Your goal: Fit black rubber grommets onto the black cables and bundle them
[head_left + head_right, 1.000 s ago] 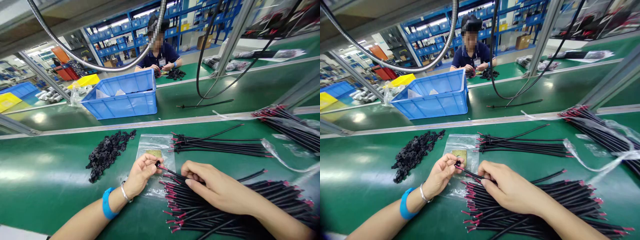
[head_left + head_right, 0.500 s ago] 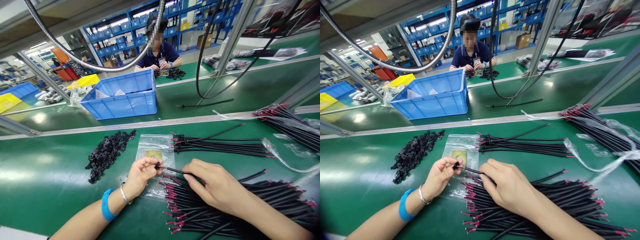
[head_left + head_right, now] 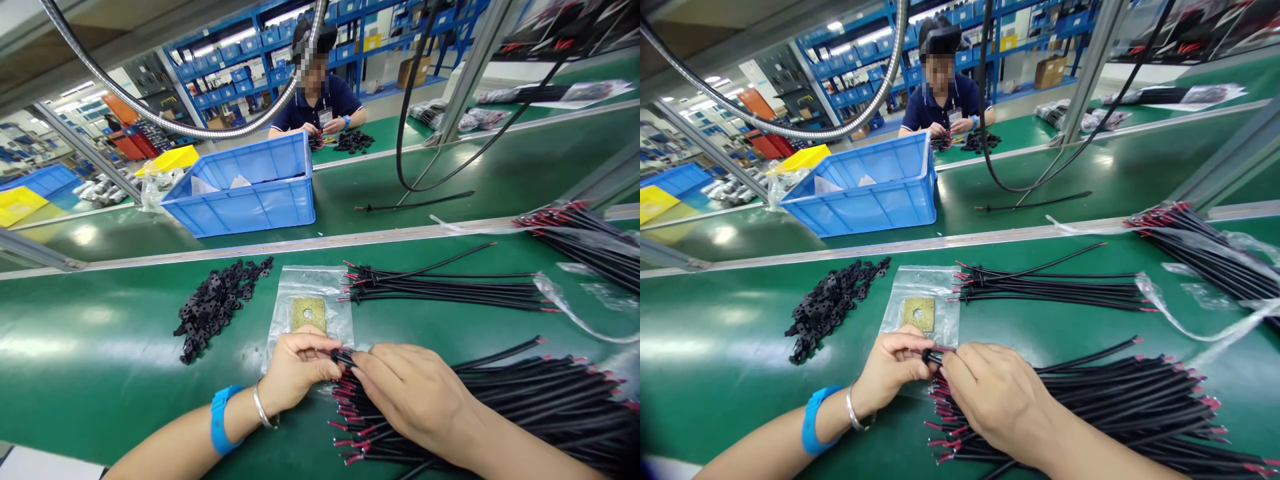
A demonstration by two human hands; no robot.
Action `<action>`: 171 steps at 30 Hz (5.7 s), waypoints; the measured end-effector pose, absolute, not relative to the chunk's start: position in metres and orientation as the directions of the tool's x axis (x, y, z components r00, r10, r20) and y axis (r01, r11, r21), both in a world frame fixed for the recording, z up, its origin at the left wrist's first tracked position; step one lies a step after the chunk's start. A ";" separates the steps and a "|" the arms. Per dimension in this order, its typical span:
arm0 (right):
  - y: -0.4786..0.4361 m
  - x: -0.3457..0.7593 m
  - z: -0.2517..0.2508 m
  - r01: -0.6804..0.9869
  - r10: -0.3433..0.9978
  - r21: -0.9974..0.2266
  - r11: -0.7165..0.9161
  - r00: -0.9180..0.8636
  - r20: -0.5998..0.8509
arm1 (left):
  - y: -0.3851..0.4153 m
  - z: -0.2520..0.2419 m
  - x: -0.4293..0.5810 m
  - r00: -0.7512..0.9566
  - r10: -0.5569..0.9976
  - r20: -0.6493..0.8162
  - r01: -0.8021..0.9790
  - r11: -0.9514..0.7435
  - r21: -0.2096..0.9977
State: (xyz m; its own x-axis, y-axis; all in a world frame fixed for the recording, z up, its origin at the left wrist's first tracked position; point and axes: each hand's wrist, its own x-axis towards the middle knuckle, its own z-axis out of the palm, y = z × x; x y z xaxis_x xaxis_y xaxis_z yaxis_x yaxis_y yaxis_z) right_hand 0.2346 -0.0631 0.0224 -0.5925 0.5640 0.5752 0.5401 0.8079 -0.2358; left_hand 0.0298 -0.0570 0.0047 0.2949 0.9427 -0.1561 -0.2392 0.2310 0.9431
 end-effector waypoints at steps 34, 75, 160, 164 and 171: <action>-0.063 0.235 0.014 0.556 0.680 -0.393 0.733 -0.598 0.424 | -0.068 -0.001 0.023 0.321 0.901 0.293 0.301 -0.390 0.870; 0.005 0.274 -0.021 0.875 0.820 -0.168 0.454 -0.336 0.463 | 0.045 -0.005 -0.093 0.115 0.948 0.296 0.990 -0.134 0.044; -0.054 0.243 0.020 0.668 0.651 -0.217 0.712 -0.512 0.560 | -0.052 0.017 0.023 0.266 0.815 0.514 0.586 -0.561 0.585; -0.054 0.245 0.023 0.652 0.594 -0.156 0.742 -0.532 0.603 | -0.047 0.014 0.021 0.185 0.913 0.362 0.264 -0.402 0.877; -0.056 0.244 0.024 0.569 0.506 -0.106 0.816 -0.612 0.608 | -0.045 0.012 0.023 0.343 0.939 -0.003 0.018 -0.004 1.000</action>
State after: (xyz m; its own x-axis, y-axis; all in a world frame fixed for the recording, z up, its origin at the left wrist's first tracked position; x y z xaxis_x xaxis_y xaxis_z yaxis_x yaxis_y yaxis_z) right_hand 0.2436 -0.0558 0.0243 -0.6124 0.5058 0.6076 0.5687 0.8157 -0.1059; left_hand 0.0229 -0.0448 0.0119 0.3430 0.9393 -0.0025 0.0176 -0.0037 0.9998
